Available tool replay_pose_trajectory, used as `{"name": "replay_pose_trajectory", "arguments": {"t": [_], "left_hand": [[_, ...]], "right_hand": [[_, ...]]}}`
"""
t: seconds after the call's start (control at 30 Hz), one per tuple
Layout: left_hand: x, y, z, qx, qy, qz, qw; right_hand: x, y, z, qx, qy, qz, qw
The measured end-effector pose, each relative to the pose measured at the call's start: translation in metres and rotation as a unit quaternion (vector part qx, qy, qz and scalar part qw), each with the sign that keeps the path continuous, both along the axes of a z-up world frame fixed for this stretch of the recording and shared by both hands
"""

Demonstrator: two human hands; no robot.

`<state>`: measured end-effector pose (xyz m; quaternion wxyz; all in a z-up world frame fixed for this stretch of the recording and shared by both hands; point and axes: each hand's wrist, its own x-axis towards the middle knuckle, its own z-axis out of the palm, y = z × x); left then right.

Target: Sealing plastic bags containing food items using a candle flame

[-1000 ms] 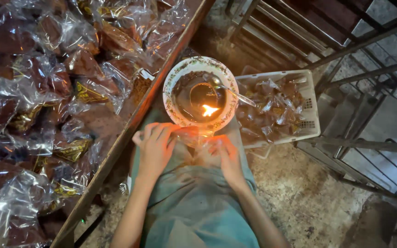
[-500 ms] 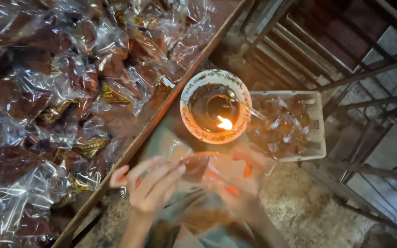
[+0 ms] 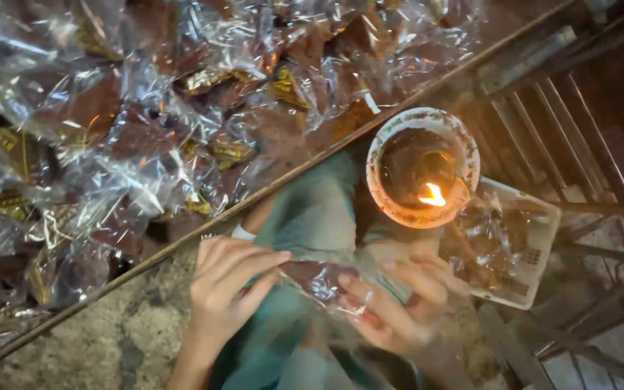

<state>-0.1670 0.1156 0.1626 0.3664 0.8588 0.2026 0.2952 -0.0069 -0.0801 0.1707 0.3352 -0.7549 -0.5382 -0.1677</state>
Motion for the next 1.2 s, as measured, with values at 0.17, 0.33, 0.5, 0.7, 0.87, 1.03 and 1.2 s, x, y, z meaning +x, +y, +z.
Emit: {"name": "replay_pose_trajectory", "arguments": {"t": [0.17,0.33,0.5,0.7,0.87,1.03,1.2], "left_hand": [[-0.032,0.011,-0.001,0.020,0.019,0.067,0.997],[-0.063,0.008,0.000,0.015,0.047,0.165,0.985],[-0.123,-0.023,-0.086,0.157,0.063,0.243,0.955],[-0.183,-0.051,-0.248,0.023,0.243,0.414,0.877],[-0.210,-0.001,-0.410,-0.679,-0.225,0.556,0.425],[-0.166,-0.025,-0.516,-0.627,-0.035,0.364,0.687],[-0.034,-0.021,-0.273,-0.538,0.224,0.079,0.809]], "right_hand": [[0.000,-0.002,0.022,-0.019,-0.069,0.017,0.997],[0.004,0.008,0.021,-0.030,0.233,0.163,0.958],[-0.002,0.010,0.005,0.008,0.405,0.088,0.910],[0.003,-0.004,-0.014,0.042,0.557,-0.128,0.820],[0.012,-0.007,-0.020,0.156,0.692,-0.052,0.703],[0.011,-0.002,-0.013,0.229,0.782,-0.014,0.579],[0.003,-0.014,-0.036,0.191,0.871,-0.042,0.450]]}}
